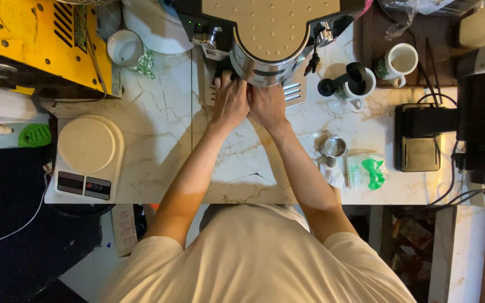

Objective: Cleaning the drip tray and exterior surfaces of an espresso machine with a cloth.

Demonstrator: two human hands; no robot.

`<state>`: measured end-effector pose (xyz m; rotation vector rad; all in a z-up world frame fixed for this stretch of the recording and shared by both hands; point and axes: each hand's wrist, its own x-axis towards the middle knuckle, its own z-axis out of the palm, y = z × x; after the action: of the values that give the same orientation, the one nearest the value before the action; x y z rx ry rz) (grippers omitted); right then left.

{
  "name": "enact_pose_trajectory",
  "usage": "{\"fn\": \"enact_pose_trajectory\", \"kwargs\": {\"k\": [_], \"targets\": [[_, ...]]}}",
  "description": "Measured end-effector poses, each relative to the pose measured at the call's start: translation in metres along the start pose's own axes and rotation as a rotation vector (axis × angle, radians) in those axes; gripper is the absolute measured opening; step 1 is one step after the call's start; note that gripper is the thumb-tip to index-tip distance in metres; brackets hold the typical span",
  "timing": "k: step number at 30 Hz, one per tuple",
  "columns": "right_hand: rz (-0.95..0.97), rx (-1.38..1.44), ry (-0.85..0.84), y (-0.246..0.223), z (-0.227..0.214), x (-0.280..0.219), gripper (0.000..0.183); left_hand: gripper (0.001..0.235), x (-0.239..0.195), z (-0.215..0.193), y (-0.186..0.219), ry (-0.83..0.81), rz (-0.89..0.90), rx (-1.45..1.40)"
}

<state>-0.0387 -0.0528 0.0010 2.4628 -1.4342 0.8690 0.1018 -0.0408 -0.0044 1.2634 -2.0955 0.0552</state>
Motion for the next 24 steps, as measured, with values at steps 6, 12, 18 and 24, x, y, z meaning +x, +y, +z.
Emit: {"fn": "enact_pose_trajectory", "kwargs": {"k": [6,12,18,24], "targets": [[-0.022,-0.053,0.067,-0.005,-0.019,0.007,0.016,0.04,-0.011,0.034,-0.012,-0.035,-0.056,-0.068],[0.008,-0.027,0.08,0.008,-0.017,0.011,0.02,0.044,0.019,-0.008,0.01,0.036,-0.044,-0.084],[-0.057,-0.092,0.052,-0.002,-0.016,-0.004,0.024,0.063,-0.003,0.01,0.007,-0.081,-0.1,-0.094],[0.007,-0.074,0.018,0.015,0.006,-0.015,0.02,0.037,-0.006,0.027,-0.001,-0.095,-0.144,-0.093]]}}
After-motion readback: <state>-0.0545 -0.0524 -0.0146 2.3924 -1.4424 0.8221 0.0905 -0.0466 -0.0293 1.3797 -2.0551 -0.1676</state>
